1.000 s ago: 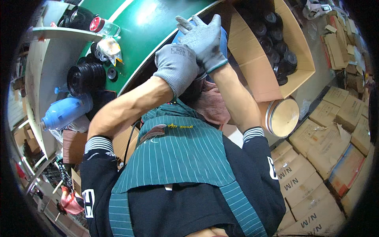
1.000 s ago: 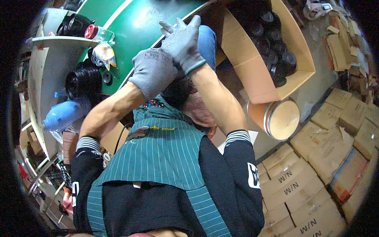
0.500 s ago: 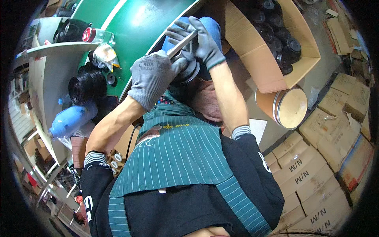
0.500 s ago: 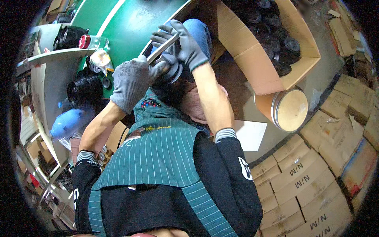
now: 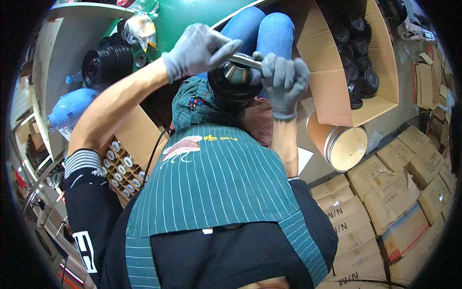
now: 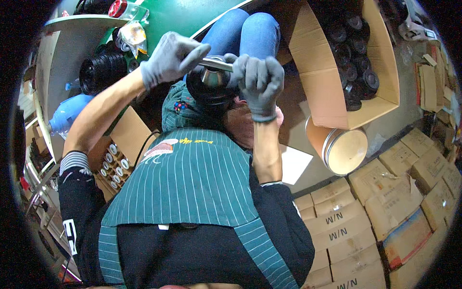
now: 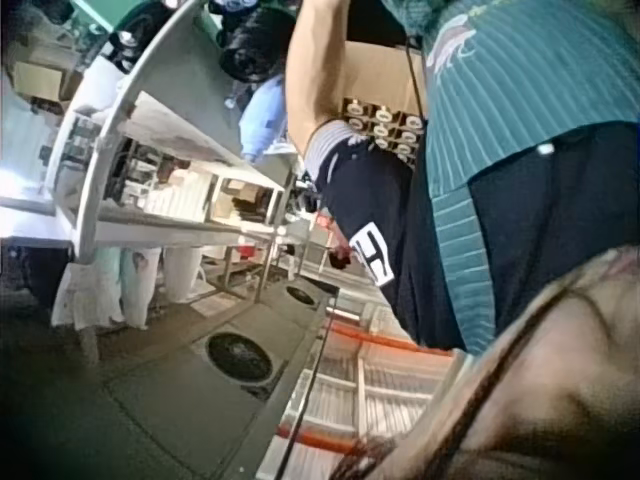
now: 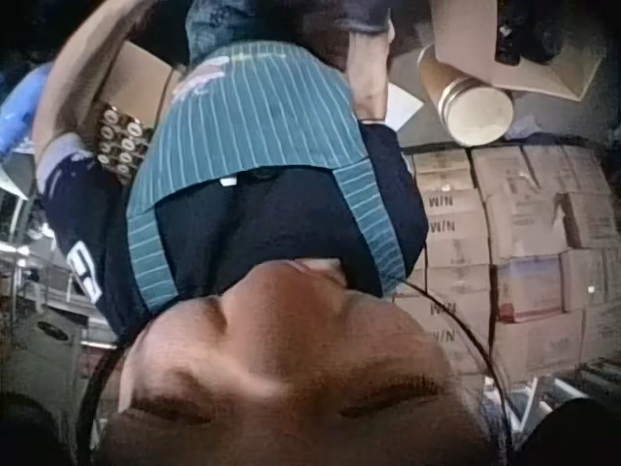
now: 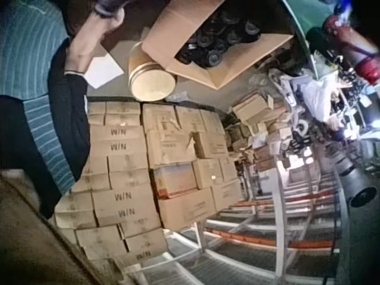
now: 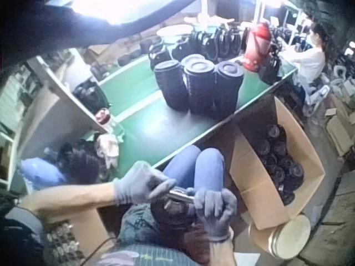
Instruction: The person sits on the floor and repeatedly assembles black kettles by inserting a metal rod into the base, then placing a lid on top. The person handles each kettle one at a time and places the assembled units into a cardboard box.
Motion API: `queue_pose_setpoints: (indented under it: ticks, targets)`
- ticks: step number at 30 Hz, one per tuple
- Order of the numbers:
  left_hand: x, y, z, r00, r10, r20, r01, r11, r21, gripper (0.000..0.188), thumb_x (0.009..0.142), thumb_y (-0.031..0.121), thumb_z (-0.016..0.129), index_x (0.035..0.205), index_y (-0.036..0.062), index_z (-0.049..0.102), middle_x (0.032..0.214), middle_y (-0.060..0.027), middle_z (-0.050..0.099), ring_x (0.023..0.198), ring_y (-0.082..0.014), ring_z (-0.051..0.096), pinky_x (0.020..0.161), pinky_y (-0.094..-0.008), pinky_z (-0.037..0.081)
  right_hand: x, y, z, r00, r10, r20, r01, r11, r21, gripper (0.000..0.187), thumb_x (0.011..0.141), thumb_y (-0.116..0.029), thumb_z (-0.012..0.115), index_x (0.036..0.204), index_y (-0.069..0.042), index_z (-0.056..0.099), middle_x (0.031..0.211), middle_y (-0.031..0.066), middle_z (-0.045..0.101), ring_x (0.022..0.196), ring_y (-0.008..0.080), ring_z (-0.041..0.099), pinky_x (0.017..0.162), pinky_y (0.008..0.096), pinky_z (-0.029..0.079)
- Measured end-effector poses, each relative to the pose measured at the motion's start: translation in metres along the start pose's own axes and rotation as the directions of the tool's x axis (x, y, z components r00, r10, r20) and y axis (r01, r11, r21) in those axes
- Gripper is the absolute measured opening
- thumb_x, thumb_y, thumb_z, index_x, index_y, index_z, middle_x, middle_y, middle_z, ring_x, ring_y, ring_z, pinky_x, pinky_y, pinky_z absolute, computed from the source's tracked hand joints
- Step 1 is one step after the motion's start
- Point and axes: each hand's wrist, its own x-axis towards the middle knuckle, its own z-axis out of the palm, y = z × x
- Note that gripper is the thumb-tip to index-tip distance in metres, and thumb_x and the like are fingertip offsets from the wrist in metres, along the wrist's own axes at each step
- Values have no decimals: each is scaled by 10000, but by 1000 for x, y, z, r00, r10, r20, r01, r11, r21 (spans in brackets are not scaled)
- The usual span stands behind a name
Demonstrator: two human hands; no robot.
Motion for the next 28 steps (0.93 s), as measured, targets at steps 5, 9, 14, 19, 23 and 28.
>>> queue_pose_setpoints:
  ticks: [5,9,14,19,23,28]
  targets:
    - [56,-47,15,989,124,81,-84,918,-387,619,1161,438,462,786,40,751,640,-75,657,557,-189,619,584,-361,507,-22,9,64,938,-312,152,329,660,-675,490,1064,-161,508,601,-159,349,602,10,406,691,218,434,1014,503,477]
    - [89,-51,47,978,198,62,-131,823,-552,644,1169,477,448,870,-1,758,648,-67,639,591,-154,610,591,-335,517,-33,1,72,926,-320,198,329,431,-841,427,945,-126,589,587,-136,357,599,30,433,708,238,488,1096,573,456]
    - [88,-48,34,960,255,116,-155,828,-539,602,1175,436,444,865,17,746,673,-57,650,615,-141,618,617,-317,522,-32,-15,76,979,-156,132,191,467,-863,341,778,-79,626,539,-115,386,606,27,460,738,245,540,1084,602,475]
    - [81,-39,27,965,199,171,-45,766,-641,616,1174,436,400,885,21,751,694,-72,676,637,-166,653,634,-332,530,19,-56,84,658,579,481,482,167,-860,374,786,-241,795,527,-111,558,570,27,476,687,244,593,1057,548,540]
    - [88,-44,30,958,248,144,-89,736,-671,571,1158,389,436,822,5,694,660,-98,632,624,-185,637,638,-346,517,43,-53,89,425,804,416,507,170,-845,431,886,-315,780,533,-117,633,553,4,550,676,213,572,903,401,530]
    - [99,-51,29,929,365,51,-261,748,-610,488,1124,339,494,799,10,652,632,-153,558,589,-278,572,656,-396,499,46,-32,112,127,944,303,542,190,-818,175,900,-286,715,767,-180,754,569,-16,607,772,189,649,858,385,489]
